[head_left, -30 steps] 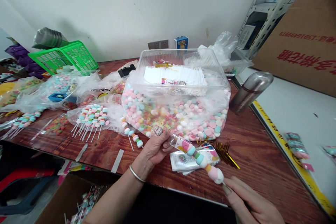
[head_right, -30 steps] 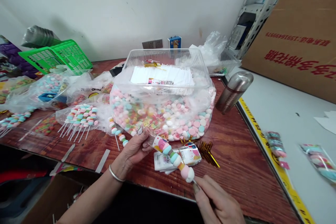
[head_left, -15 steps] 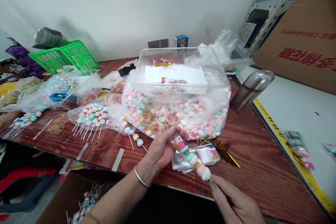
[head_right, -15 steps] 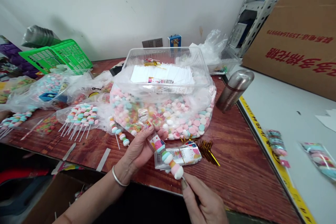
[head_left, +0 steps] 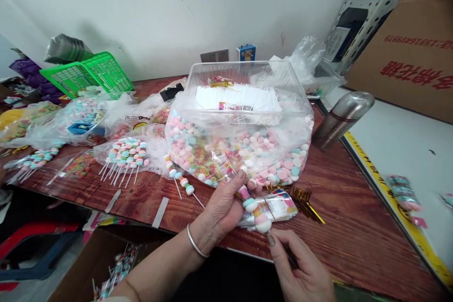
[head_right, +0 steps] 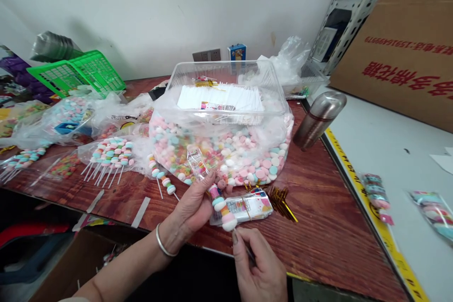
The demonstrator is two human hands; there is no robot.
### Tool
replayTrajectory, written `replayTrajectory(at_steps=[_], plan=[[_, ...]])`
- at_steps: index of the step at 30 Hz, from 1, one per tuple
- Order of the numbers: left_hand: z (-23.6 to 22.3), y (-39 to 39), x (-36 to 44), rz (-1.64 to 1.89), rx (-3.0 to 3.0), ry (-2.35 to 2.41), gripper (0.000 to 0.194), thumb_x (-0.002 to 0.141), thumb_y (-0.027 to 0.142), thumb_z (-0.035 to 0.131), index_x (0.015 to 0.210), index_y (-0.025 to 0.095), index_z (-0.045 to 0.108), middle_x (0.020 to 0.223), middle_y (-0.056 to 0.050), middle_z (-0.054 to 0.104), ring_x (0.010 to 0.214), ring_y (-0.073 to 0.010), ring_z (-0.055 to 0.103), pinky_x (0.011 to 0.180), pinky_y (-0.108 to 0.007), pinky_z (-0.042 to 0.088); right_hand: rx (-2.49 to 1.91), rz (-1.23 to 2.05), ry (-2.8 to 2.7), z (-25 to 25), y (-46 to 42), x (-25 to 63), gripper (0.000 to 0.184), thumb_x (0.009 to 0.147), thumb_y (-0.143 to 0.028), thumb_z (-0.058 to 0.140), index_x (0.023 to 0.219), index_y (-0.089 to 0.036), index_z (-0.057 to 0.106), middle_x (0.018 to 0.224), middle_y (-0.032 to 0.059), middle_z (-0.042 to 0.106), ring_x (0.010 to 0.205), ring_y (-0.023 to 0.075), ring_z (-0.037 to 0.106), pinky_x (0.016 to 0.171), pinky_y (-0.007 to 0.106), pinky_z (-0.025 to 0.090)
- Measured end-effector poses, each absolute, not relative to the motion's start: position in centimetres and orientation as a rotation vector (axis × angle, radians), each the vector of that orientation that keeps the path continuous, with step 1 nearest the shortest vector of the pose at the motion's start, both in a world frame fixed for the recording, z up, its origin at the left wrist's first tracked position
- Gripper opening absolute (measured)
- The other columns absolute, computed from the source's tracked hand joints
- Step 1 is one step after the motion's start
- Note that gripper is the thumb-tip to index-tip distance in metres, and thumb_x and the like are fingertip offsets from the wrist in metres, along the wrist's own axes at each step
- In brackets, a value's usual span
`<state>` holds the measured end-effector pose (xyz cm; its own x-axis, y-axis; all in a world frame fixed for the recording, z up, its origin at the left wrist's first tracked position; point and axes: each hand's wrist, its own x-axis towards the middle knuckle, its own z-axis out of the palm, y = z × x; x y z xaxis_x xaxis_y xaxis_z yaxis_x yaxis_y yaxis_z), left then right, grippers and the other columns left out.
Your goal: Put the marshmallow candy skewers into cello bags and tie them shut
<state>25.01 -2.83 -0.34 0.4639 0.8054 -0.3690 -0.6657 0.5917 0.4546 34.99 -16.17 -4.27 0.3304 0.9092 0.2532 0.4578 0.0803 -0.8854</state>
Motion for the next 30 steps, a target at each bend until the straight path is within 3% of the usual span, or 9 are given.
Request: replayTrajectory(at_steps=[4,6,9,12,14,16,19,24,30], plan=[[-0.4,-3.0,25.1,0.899,0.242,0.624,0.029,0.067,0.026,0.084,0.074,0.012,0.06,0.066,0.002,0.053,0.063,-0.009,0.054,0.07,-0.027,0.055,-1.562,0.12,-1.397,-4.6,-16.2,35.0,0.011,0.089,-0.021,0.059,0.095,-0.021,0.068,0.077,0.0012,0.068,0.068,0.0128,0.065,0.07,0.02,0.046],[-0.4,-3.1,25.2,0.889,0.228,0.625,0.028,0.068,0.026,0.083,0.075,0.012,0.059,0.067,0.002,0.053,0.063,-0.0093,0.055,0.072,-0.028,0.055,-1.583,0.135,-1.403,-4.7,-16.1,34.9,0.011,0.088,-0.024,0.059,0.094,-0.021,0.068,0.076,0.0016,0.068,0.066,0.0135,0.064,0.066,0.021,0.046],[-0.4,-3.1,25.0,0.865,0.248,0.584,0.025,0.073,0.027,0.079,0.078,0.012,0.06,0.069,0.002,0.053,0.063,-0.0093,0.055,0.075,-0.03,0.054,-1.567,0.622,-1.172,-4.7,-15.9,34.7,0.022,0.09,-0.039,0.056,0.083,-0.02,0.066,0.067,0.0011,0.062,0.057,0.0132,0.057,0.055,0.022,0.043],[-0.2,-3.3,24.8,0.825,0.291,0.479,0.023,0.078,0.031,0.074,0.083,0.013,0.061,0.07,0.003,0.051,0.065,-0.0097,0.054,0.078,-0.032,0.053,-1.37,1.229,-0.695,-4.7,-15.6,34.2,0.041,0.085,-0.056,0.057,0.069,-0.019,0.057,0.055,-0.0046,0.042,0.044,0.007,0.033,0.041,0.019,0.027],[-0.2,-3.4,24.7,0.803,0.297,0.418,0.026,0.079,0.036,0.073,0.084,0.014,0.06,0.069,0.003,0.049,0.066,-0.0105,0.054,0.079,-0.033,0.052,-1.214,1.467,-0.457,-4.6,-15.4,33.8,0.045,0.082,-0.06,0.061,0.066,-0.018,0.053,0.051,-0.0091,0.029,0.042,0.0043,0.02,0.04,0.018,0.018],[-0.2,-3.4,24.7,0.784,0.286,0.387,0.028,0.079,0.039,0.072,0.083,0.014,0.059,0.068,0.003,0.048,0.067,-0.0112,0.053,0.08,-0.033,0.051,-1.132,1.553,-0.365,-4.6,-15.3,33.5,0.043,0.081,-0.058,0.063,0.068,-0.018,0.054,0.051,-0.0108,0.024,0.042,0.0034,0.016,0.041,0.018,0.018],[-0.2,-3.3,24.8,0.773,0.268,0.408,0.026,0.081,0.037,0.071,0.08,0.015,0.058,0.068,0.003,0.047,0.067,-0.0111,0.053,0.08,-0.033,0.05,-1.182,1.413,-0.502,-4.7,-15.4,33.5,0.039,0.084,-0.054,0.061,0.072,-0.018,0.057,0.055,-0.0075,0.036,0.043,0.0045,0.025,0.042,0.019,0.024],[-0.2,-3.1,24.9,0.777,0.245,0.457,0.024,0.083,0.036,0.069,0.079,0.015,0.057,0.068,0.002,0.05,0.067,-0.0112,0.053,0.079,-0.032,0.049,-1.463,0.653,-1.162,-5.3,-15.3,33.9,0.013,0.091,-0.029,0.057,0.082,-0.02,0.061,0.071,-0.0012,0.058,0.063,0.0106,0.055,0.061,0.02,0.042],[-0.6,-4.0,25.5,0.766,0.24,0.476,0.029,0.08,0.04,0.071,0.077,0.014,0.059,0.067,0.002,0.052,0.065,-0.0109,0.054,0.076,-0.03,0.049,-1.456,0.134,-1.363,-5.7,-14.6,33.6,0.009,0.088,-0.014,0.058,0.093,-0.02,0.063,0.078,0.0007,0.064,0.071,0.0122,0.063,0.072,0.02,0.046]])
